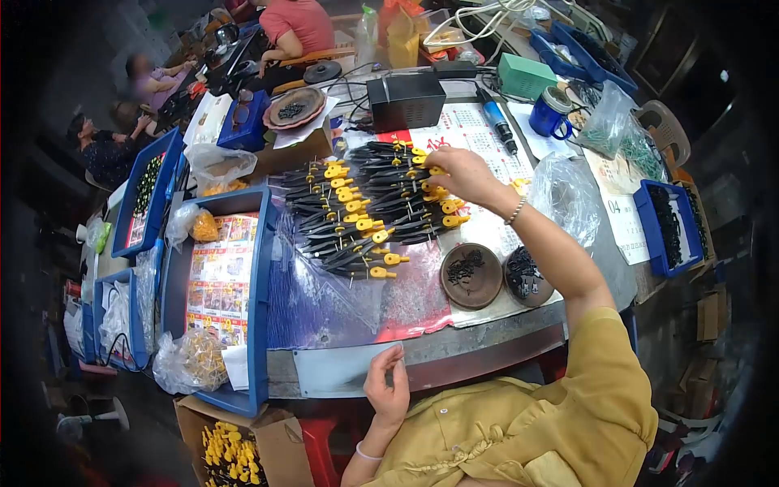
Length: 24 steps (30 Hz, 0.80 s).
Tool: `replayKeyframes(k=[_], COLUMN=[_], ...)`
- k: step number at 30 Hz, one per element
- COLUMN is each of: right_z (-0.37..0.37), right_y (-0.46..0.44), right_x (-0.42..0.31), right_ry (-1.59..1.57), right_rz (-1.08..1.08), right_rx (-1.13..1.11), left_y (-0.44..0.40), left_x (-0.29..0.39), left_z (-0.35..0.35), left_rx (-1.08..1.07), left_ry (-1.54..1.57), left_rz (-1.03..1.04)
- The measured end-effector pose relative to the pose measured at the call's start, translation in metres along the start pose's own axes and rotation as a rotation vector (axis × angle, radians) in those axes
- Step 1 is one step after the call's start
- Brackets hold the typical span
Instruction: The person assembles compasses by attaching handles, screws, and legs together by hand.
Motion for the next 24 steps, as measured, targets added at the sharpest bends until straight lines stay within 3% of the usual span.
replayKeyframes(k=[4,13,24], right_z=[0.014,0.015,-0.035], right_y=[-0.008,-0.015,0.021], right_x=[-0.004,0.0,-0.013], right_ry=[0.017,0.029,-0.001], right_rz=[0.043,0.062,-0.036], right_rx=[-0.047,-0.152,0.055], left_y=[-0.002,-0.002,0.0], left_x=[0.013,0.015,0.012], left_z=[0.004,0.006,0.006], left_rx=[0.013,0.012,0.028], left_ry=[-0.19,-0.229,-0.216], left_rz=[0.158,0.177,0.186])
Point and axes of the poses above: each hand's wrist, its own y-axis away from the middle knuckle, its own z-axis out of the palm, x = y × z, the point moved 6 cm from there along -y, towards the middle knuckle, and after that the axes turned 14 degrees about -y, right-handed, at the moved point
